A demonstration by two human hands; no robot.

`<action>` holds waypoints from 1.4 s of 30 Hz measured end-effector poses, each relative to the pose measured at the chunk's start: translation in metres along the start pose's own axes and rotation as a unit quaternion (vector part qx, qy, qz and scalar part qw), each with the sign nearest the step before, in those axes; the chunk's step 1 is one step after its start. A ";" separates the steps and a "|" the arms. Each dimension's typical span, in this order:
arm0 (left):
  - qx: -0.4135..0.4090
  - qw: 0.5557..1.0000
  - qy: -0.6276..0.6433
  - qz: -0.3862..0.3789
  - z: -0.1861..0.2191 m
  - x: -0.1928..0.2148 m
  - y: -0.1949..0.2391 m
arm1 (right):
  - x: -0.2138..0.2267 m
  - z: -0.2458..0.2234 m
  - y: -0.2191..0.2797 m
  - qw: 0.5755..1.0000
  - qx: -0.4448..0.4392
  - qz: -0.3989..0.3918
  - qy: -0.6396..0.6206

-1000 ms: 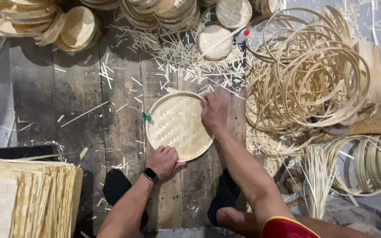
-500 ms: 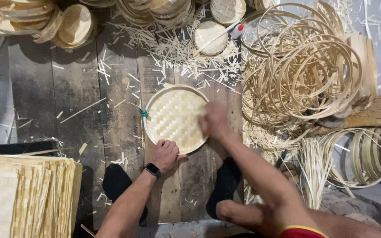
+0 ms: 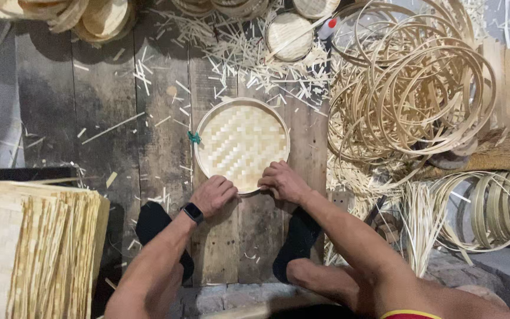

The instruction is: The person assembles a bamboo tray by fitting a circular rim onto a woven base, using a small tool to guide the pieces and applying glue from a bottle to secure the assembly.

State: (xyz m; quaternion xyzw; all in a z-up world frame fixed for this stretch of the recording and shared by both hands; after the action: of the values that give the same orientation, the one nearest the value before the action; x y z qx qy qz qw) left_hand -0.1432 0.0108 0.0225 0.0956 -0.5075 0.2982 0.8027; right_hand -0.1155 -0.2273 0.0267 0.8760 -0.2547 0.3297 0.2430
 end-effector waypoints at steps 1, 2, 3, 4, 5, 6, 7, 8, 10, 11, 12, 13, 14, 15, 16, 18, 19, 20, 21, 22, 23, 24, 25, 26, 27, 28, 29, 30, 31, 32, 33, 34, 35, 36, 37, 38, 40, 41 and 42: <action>0.000 1.000 0.002 -0.001 0.001 0.001 0.001 | -0.001 -0.001 0.002 1.000 -0.003 0.002 -0.006; -0.001 1.000 0.002 -0.001 0.001 0.002 0.001 | -0.001 -0.001 0.001 1.000 -0.005 0.006 -0.011; 0.014 1.000 0.006 0.004 0.001 0.003 0.000 | 0.000 0.000 0.000 1.000 -0.008 0.013 -0.017; 0.029 0.999 0.010 0.008 0.001 0.003 -0.001 | 0.000 0.001 -0.001 0.999 -0.011 0.020 -0.025; 0.044 0.999 0.015 0.012 0.002 0.003 -0.002 | 0.000 0.002 -0.002 0.999 -0.014 0.028 -0.033; 0.065 0.997 0.020 0.022 0.003 0.003 -0.002 | 0.000 0.003 -0.004 0.999 -0.019 0.024 -0.033; 0.085 0.995 0.025 0.033 0.003 0.003 -0.004 | -0.001 0.005 -0.006 0.999 -0.025 0.021 -0.034; 0.104 0.993 0.030 0.044 0.002 0.003 -0.006 | -0.001 0.007 -0.010 0.999 -0.031 0.018 -0.033; 0.129 0.992 0.013 0.003 0.003 0.000 -0.009 | -0.004 0.009 -0.014 0.999 -0.037 -0.001 -0.021; 0.140 0.990 0.005 -0.019 0.004 -0.002 -0.010 | -0.006 0.009 -0.016 0.999 -0.042 -0.011 -0.015; 0.141 0.990 0.000 -0.028 0.005 -0.002 -0.011 | -0.008 0.011 -0.019 0.998 -0.062 -0.021 -0.014; 0.143 0.989 -0.005 -0.038 0.006 -0.003 -0.012 | -0.009 0.012 -0.021 0.996 -0.083 -0.031 -0.013; 0.143 0.988 -0.013 -0.047 0.005 -0.002 -0.013 | -0.008 0.015 -0.024 0.994 -0.103 -0.039 -0.011; 0.148 0.988 -0.007 -0.052 0.004 -0.001 -0.014 | -0.007 0.016 -0.027 0.991 -0.117 -0.060 -0.022; 0.153 0.987 -0.001 -0.057 0.004 -0.001 -0.014 | -0.007 0.017 -0.028 0.987 -0.132 -0.082 -0.034; 0.157 0.986 0.011 -0.059 0.004 -0.001 -0.014 | -0.003 0.016 -0.029 0.987 -0.123 -0.096 -0.037; 0.156 0.986 0.016 -0.055 0.003 -0.001 -0.014 | 0.001 0.013 -0.029 0.991 -0.099 -0.088 -0.028; 0.157 0.986 0.024 -0.053 0.004 -0.002 -0.013 | 0.002 0.009 -0.027 0.993 -0.076 -0.083 -0.021; 0.159 0.985 0.030 -0.052 0.005 -0.004 -0.011 | 0.003 0.006 -0.026 0.996 -0.062 -0.065 -0.018; 0.161 0.985 0.035 -0.049 0.006 -0.005 -0.010 | 0.006 0.003 -0.024 0.998 -0.048 -0.046 -0.013; 0.163 0.985 0.040 -0.045 0.006 -0.006 -0.010 | 0.009 0.000 -0.024 0.999 -0.033 -0.027 -0.009; 0.166 0.984 0.042 -0.047 0.006 -0.007 -0.010 | 0.009 0.000 -0.025 0.998 -0.060 -0.027 -0.020; 0.170 0.983 0.044 -0.050 0.006 -0.007 -0.011 | 0.009 0.000 -0.027 0.995 -0.086 -0.026 -0.032; 0.172 0.983 0.044 -0.052 0.005 -0.007 -0.013 | 0.011 0.002 -0.030 0.992 -0.112 -0.023 -0.043; 0.178 0.981 0.043 -0.068 0.004 -0.008 -0.015 | 0.010 0.006 -0.032 0.980 -0.173 -0.061 -0.073; 0.185 0.978 0.042 -0.084 0.004 -0.009 -0.016 | 0.008 0.010 -0.034 0.963 -0.231 -0.098 -0.102; 0.193 0.975 0.041 -0.100 0.002 -0.010 -0.017 | 0.006 0.015 -0.035 0.939 -0.288 -0.135 -0.131; 0.193 0.976 0.039 -0.097 0.002 -0.009 -0.016 | 0.008 0.015 -0.038 0.939 -0.291 -0.124 -0.136; 0.193 0.976 0.038 -0.095 0.001 -0.009 -0.015 | 0.009 0.015 -0.040 0.938 -0.295 -0.112 -0.141; 0.193 0.976 0.037 -0.091 0.001 -0.011 -0.014 | 0.009 0.015 -0.038 0.938 -0.299 -0.102 -0.145; 0.189 0.977 0.054 -0.087 0.003 -0.012 -0.013 | 0.012 0.009 -0.036 0.958 -0.243 -0.067 -0.135; 0.182 0.978 0.067 -0.080 0.000 -0.013 -0.014 | 0.018 0.004 -0.032 0.975 -0.184 -0.027 -0.122; 0.174 0.979 0.080 -0.074 -0.003 -0.013 -0.015 | 0.022 -0.003 -0.028 0.986 -0.124 0.013 -0.108; 0.167 0.979 0.082 -0.078 -0.005 -0.015 -0.013 | 0.020 -0.010 -0.024 0.995 -0.076 0.011 -0.058; 0.160 0.980 0.083 -0.083 -0.009 -0.016 -0.011 | 0.017 -0.017 -0.020 1.000 -0.029 0.009 -0.008; 0.155 0.980 0.087 -0.088 -0.011 -0.018 -0.007 | 0.013 -0.024 -0.016 0.999 0.020 0.005 0.042; 0.088 0.993 0.035 -0.068 -0.016 -0.016 -0.001 | 0.005 -0.026 -0.015 0.997 0.023 -0.031 0.071; 0.054 0.997 0.008 -0.057 -0.019 -0.013 0.002 | 0.002 -0.026 -0.017 0.995 0.025 -0.048 0.086; 0.044 0.995 -0.030 -0.081 -0.023 -0.013 0.005 | 0.002 -0.026 -0.018 0.994 0.036 -0.047 0.095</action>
State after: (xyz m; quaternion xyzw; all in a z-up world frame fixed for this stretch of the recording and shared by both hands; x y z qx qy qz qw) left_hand -0.1323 0.0203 -0.0006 0.1806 -0.5084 0.2515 0.8035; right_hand -0.1150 -0.1986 0.0408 0.8599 -0.1776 0.4083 0.2496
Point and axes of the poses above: each hand's wrist, its own y-axis away from the middle knuckle, its own x-axis out of the back of the hand, z = x × y, the point moved 4 cm from there along -y, towards the middle knuckle, and after that the axes turned 8 degrees about -z, right-handed, at the moved point
